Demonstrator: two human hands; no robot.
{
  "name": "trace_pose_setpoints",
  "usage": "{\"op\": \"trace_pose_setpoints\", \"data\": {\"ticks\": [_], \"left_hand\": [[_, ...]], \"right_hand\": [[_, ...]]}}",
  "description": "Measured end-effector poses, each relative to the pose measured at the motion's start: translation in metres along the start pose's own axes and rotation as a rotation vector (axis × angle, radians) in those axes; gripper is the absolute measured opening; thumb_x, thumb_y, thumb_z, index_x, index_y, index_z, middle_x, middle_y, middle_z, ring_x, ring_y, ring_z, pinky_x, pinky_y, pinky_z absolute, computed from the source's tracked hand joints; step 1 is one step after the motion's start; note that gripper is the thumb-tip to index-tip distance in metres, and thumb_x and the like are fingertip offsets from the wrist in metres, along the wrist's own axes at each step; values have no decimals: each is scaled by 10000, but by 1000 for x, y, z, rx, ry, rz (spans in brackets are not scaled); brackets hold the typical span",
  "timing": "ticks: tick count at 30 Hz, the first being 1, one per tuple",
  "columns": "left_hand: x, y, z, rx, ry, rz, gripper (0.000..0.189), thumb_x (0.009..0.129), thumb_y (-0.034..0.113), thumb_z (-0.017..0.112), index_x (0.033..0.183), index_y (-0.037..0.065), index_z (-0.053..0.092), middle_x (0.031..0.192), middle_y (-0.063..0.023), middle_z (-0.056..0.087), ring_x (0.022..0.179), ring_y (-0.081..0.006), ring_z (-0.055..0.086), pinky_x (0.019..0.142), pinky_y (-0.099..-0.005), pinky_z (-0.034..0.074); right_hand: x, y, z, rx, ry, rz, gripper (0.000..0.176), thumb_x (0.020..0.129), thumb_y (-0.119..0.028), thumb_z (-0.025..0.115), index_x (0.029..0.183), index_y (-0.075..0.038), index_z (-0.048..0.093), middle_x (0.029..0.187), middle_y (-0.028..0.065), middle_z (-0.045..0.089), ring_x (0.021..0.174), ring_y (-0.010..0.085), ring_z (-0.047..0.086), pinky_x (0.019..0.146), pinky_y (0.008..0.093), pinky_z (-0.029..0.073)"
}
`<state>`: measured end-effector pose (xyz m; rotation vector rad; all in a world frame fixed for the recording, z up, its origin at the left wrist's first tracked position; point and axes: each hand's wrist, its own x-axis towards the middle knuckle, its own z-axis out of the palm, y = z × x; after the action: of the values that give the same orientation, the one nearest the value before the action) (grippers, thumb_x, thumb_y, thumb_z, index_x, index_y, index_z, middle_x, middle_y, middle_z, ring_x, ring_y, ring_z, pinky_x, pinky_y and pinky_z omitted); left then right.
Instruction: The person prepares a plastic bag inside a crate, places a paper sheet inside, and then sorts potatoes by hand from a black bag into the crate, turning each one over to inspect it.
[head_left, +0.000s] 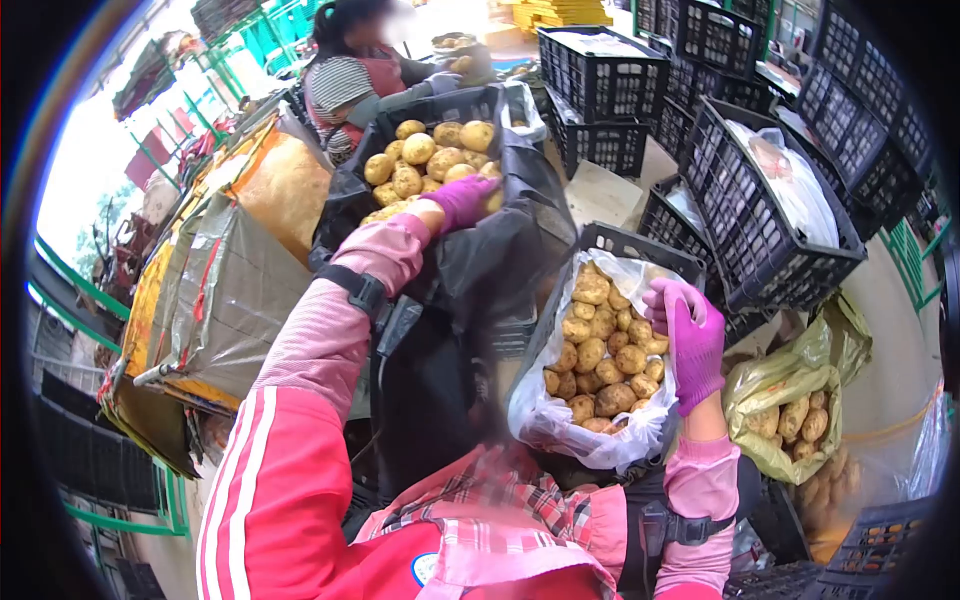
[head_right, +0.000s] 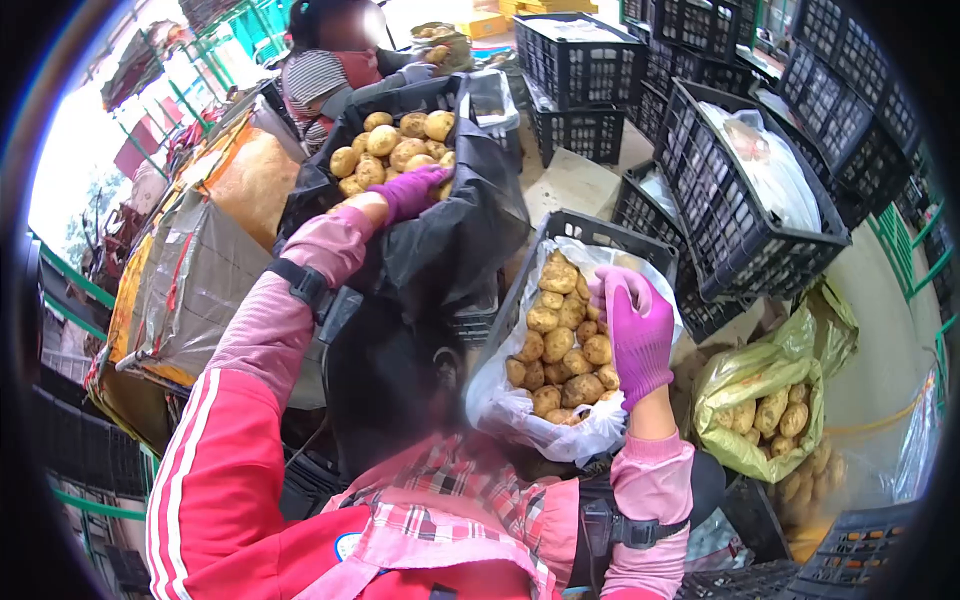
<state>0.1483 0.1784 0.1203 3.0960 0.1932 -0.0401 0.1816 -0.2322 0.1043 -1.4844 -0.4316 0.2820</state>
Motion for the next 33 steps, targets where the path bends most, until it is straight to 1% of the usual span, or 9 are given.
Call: {"op": "trace_pose_setpoints", "data": {"ticks": [2, 4, 8, 11, 14, 17, 22, 26, 33], "left_hand": [[16, -38, 12, -111, 9, 201, 619, 841, 269, 716, 1395, 80, 514, 1224, -186, 642, 1162, -373, 594, 995, -422, 456], [1, -11, -16, 7, 84, -47, 535, 894, 163, 660, 1394, 56, 502, 1120, -210, 667, 990, -362, 668, 858, -433, 508], [-36, 113, -67, -504, 695, 206, 413, 936, 67, 588, 1346, 27, 551, 1236, -150, 663, 1067, -203, 678, 919, -318, 523], [-63, 204, -32, -731, 396, 292, 405, 928, 72, 612, 1330, 34, 573, 1184, -104, 671, 990, -157, 667, 890, -292, 513], [-39, 237, 76, -609, -28, 381, 458, 883, 192, 701, 1295, 36, 573, 1177, -210, 651, 1117, -351, 629, 942, -402, 509], [4, 256, 177, -364, -363, 227, 610, 865, 401, 675, 1287, -20, 543, 1158, -266, 637, 1089, -394, 627, 929, -435, 509], [47, 288, 324, -432, -445, -223, 658, 830, 461, 698, 1252, -21, 549, 1177, -245, 642, 1103, -382, 629, 936, -436, 509], [48, 326, 338, -438, -327, -616, 692, 786, 499, 741, 1240, 22, 526, 1200, -211, 632, 1119, -354, 622, 949, -433, 504], [56, 359, 342, -566, -137, -517, 722, 783, 411, 770, 1295, 21, 443, 1227, -233, 602, 1114, -381, 617, 937, -435, 507]], "right_hand": [[6, 0, -15, 7, -8, -81, 261, 995, -232, 577, 1096, -17, 687, 921, 58, 717, 770, 109, 666, 702, 217, 513], [6, -16, -27, 66, 48, -96, 273, 1002, -244, 582, 1120, -19, 681, 935, 63, 720, 773, 107, 661, 715, 236, 519], [3, -55, -66, 95, 225, -177, 304, 1015, -261, 555, 1154, -21, 681, 986, 93, 739, 843, 135, 699, 760, 242, 547], [2, -66, -86, 66, 318, -211, 312, 1018, -272, 546, 1147, -25, 686, 991, 108, 740, 845, 149, 708, 768, 243, 556], [3, -56, -90, 69, 298, -254, 306, 1012, -263, 558, 1134, -16, 691, 981, 119, 739, 837, 147, 706, 763, 244, 556], [-1, -53, -77, 34, 233, -267, 295, 990, -253, 605, 1111, 0, 694, 954, 118, 739, 837, 143, 702, 757, 239, 549], [-10, -60, -75, -76, 229, -166, 350, 1010, -263, 538, 1175, 19, 662, 1017, 117, 726, 904, 165, 693, 823, 274, 532], [-4, -47, -80, -85, 206, -150, 335, 1013, -233, 525, 1193, 21, 651, 1030, 115, 722, 916, 154, 683, 827, 267, 523], [10, -38, -82, -70, 148, -116, 316, 1017, -222, 532, 1177, 22, 654, 1030, 113, 720, 929, 150, 689, 830, 256, 521]]}}
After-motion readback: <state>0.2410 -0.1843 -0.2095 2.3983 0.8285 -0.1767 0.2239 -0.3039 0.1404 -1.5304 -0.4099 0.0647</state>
